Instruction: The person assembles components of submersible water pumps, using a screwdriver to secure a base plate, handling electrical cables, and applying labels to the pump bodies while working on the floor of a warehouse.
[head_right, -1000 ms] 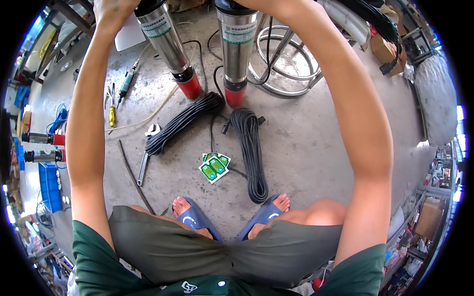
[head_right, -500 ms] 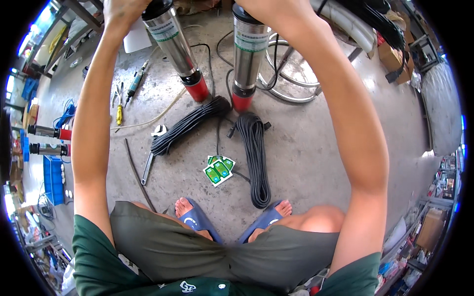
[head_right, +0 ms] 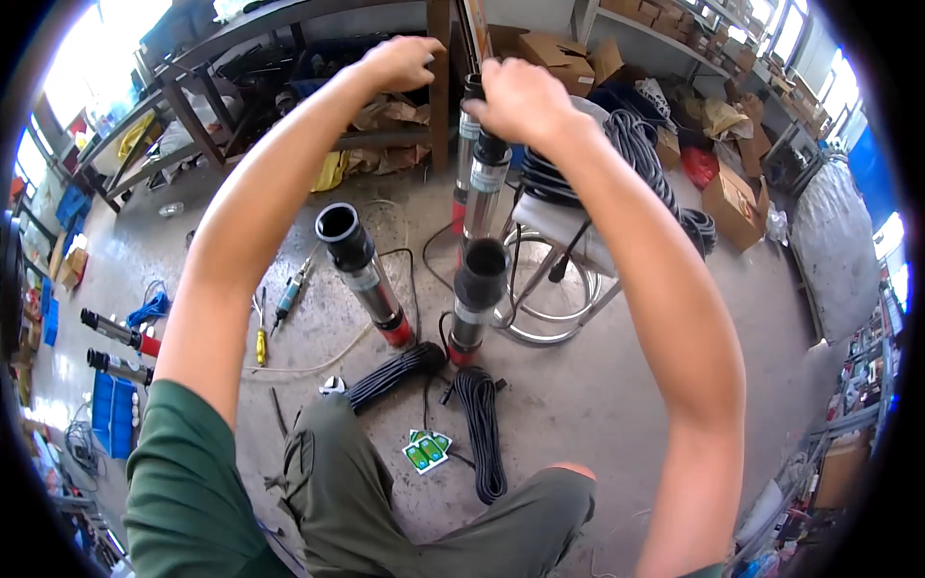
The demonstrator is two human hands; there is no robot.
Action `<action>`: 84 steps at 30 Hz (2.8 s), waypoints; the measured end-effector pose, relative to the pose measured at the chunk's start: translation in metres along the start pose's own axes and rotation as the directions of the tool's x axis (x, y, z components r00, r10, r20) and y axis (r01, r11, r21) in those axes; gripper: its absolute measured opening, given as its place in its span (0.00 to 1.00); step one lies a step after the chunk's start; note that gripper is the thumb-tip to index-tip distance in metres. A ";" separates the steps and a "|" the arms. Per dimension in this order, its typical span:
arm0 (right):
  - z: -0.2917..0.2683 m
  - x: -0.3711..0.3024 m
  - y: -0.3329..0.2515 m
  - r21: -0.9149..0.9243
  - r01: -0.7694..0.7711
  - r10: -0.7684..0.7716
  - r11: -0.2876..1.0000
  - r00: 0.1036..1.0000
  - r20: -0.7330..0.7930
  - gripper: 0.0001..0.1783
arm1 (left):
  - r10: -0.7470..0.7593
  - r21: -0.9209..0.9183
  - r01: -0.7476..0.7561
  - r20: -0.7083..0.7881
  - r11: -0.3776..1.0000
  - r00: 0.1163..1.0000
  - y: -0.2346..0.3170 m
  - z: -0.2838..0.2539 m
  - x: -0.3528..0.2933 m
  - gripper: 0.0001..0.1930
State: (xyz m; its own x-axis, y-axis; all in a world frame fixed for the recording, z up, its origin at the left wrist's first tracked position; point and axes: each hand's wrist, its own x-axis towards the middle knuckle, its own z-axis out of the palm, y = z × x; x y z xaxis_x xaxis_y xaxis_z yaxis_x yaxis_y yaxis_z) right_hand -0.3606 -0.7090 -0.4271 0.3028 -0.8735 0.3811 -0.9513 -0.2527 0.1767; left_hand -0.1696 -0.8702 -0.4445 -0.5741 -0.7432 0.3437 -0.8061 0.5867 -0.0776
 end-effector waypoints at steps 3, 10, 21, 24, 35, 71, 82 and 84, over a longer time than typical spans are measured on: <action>0.026 0.034 -0.007 -0.175 -0.066 0.112 0.982 0.956 0.270 0.34 | 0.084 0.011 -0.085 0.067 0.996 0.994 -0.005 0.042 0.045 0.38; 0.098 0.065 -0.011 -0.140 -0.113 0.171 0.984 0.838 0.518 0.35 | 0.205 -0.129 -0.226 -0.157 0.966 0.966 -0.034 0.137 0.115 0.43; 0.104 0.059 -0.022 -0.076 -0.076 0.103 0.994 0.876 0.471 0.42 | -0.072 -0.430 -0.010 -0.172 0.903 0.983 -0.013 0.127 0.000 0.33; 0.096 0.052 -0.047 -0.031 -0.083 0.087 0.996 0.878 0.471 0.38 | -0.089 -0.453 -0.013 -0.203 0.892 0.975 -0.050 0.125 -0.045 0.29; 0.085 0.051 -0.044 0.177 -0.012 -0.080 0.984 0.860 0.504 0.35 | -0.115 -0.228 0.089 -0.103 0.970 0.988 -0.082 0.059 -0.141 0.28; -0.020 -0.081 -0.074 -0.203 0.035 -0.117 0.979 0.906 -0.407 0.28 | -0.429 -0.396 0.310 -0.259 0.865 0.866 -0.069 0.025 -0.226 0.38; 0.074 -0.230 -0.186 0.963 -0.134 0.119 0.232 0.987 0.109 0.36 | -0.381 -0.792 -0.008 0.285 -0.610 0.880 0.143 0.041 -0.376 0.19; 0.089 -0.244 -0.179 0.956 -0.091 0.148 0.278 0.988 0.051 0.31 | -0.405 -0.809 0.151 0.434 -0.568 0.805 0.158 0.060 -0.379 0.17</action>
State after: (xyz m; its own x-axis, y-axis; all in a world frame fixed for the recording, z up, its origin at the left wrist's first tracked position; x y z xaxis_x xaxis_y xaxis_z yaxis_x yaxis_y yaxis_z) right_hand -0.2691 -0.4874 -0.6321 0.1551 -0.9215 0.3562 -0.3478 -0.3884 -0.8534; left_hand -0.0879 -0.5148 -0.6429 -0.1982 -0.9752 -0.0985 0.4873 -0.1852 0.8534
